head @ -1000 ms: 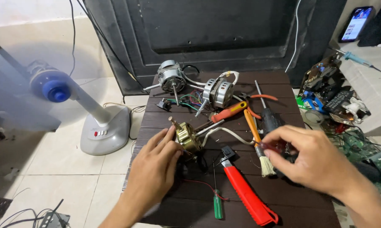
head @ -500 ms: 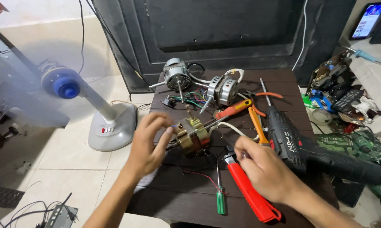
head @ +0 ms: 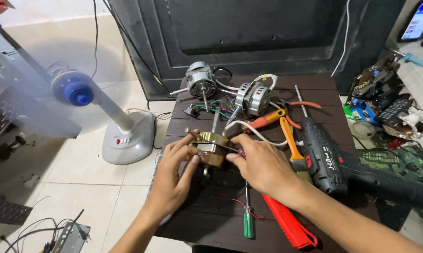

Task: Wiring and assembling a transformer by stripping wires and making electrical connections using hand tools.

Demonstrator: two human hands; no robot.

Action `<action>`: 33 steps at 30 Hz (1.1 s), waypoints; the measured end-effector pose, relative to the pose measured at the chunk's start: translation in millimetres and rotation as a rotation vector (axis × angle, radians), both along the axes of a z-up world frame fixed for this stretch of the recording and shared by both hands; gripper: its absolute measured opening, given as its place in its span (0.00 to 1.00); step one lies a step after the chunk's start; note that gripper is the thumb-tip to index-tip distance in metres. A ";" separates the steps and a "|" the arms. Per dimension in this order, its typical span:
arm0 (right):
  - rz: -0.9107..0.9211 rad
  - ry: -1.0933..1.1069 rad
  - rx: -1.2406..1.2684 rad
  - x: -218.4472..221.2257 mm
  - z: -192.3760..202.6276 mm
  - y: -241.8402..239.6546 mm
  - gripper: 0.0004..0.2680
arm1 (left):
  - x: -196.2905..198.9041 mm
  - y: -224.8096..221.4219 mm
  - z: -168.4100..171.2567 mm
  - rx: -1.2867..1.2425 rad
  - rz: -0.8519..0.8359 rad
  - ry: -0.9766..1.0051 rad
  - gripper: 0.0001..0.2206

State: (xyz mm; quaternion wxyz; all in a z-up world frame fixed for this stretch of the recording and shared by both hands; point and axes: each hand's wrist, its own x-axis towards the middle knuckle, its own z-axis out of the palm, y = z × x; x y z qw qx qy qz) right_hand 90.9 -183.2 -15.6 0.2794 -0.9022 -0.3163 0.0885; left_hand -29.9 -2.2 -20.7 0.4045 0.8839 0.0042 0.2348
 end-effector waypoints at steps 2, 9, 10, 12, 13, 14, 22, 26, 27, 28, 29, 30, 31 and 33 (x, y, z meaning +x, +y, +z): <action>-0.011 -0.024 0.025 6.3 -6.3 -0.7 0.12 | -5.7 -11.0 -3.1 -0.023 0.050 0.024 0.06; 0.002 0.119 0.199 18.1 -17.7 -20.8 0.15 | -19.6 -51.2 -5.0 0.033 0.184 -0.023 0.07; 0.005 0.119 0.198 13.6 -11.5 -26.1 0.15 | -19.7 -52.8 -2.2 0.032 0.187 -0.023 0.07; -0.005 0.248 0.253 5.1 1.2 -37.8 0.09 | -19.1 -56.8 3.5 0.038 0.158 -0.021 0.06; -0.004 0.247 0.250 2.9 2.6 -41.8 0.09 | -17.2 -53.5 4.8 0.035 0.159 -0.021 0.06; -0.007 0.199 0.260 0.2 3.7 -45.7 0.07 | -15.4 -49.7 6.3 -0.031 0.141 -0.023 0.05; -0.203 0.204 0.207 -11.7 4.7 -57.4 0.07 | 8.8 -2.4 10.8 -0.501 0.014 -0.094 0.08; -0.212 0.222 0.279 -14.4 -4.8 -60.4 0.07 | 16.8 -19.4 41.0 -0.264 -0.045 -0.075 0.07; -0.212 0.241 0.298 -15.1 -7.2 -61.6 0.07 | 17.5 -26.0 50.1 -0.170 -0.072 -0.080 0.07; -0.214 0.244 0.296 -14.2 -9.5 -61.6 0.07 | 21.3 -26.8 48.8 -0.173 -0.073 -0.076 0.07; -0.204 0.244 0.301 -13.4 -11.7 -61.8 0.07 | 25.1 -27.8 47.5 0.026 -0.031 -0.203 0.04; -0.195 0.243 0.309 -12.5 -13.9 -61.8 0.07 | 29.1 -28.5 46.4 0.228 0.010 -0.328 0.03; -0.199 0.245 0.308 -13.1 -14.9 -61.4 0.07 | 32.5 -28.4 41.2 0.227 0.007 -0.326 0.03; -0.197 0.283 0.321 -12.4 -16.0 -60.6 0.07 | 39.8 -28.6 30.7 0.037 0.000 -0.296 0.06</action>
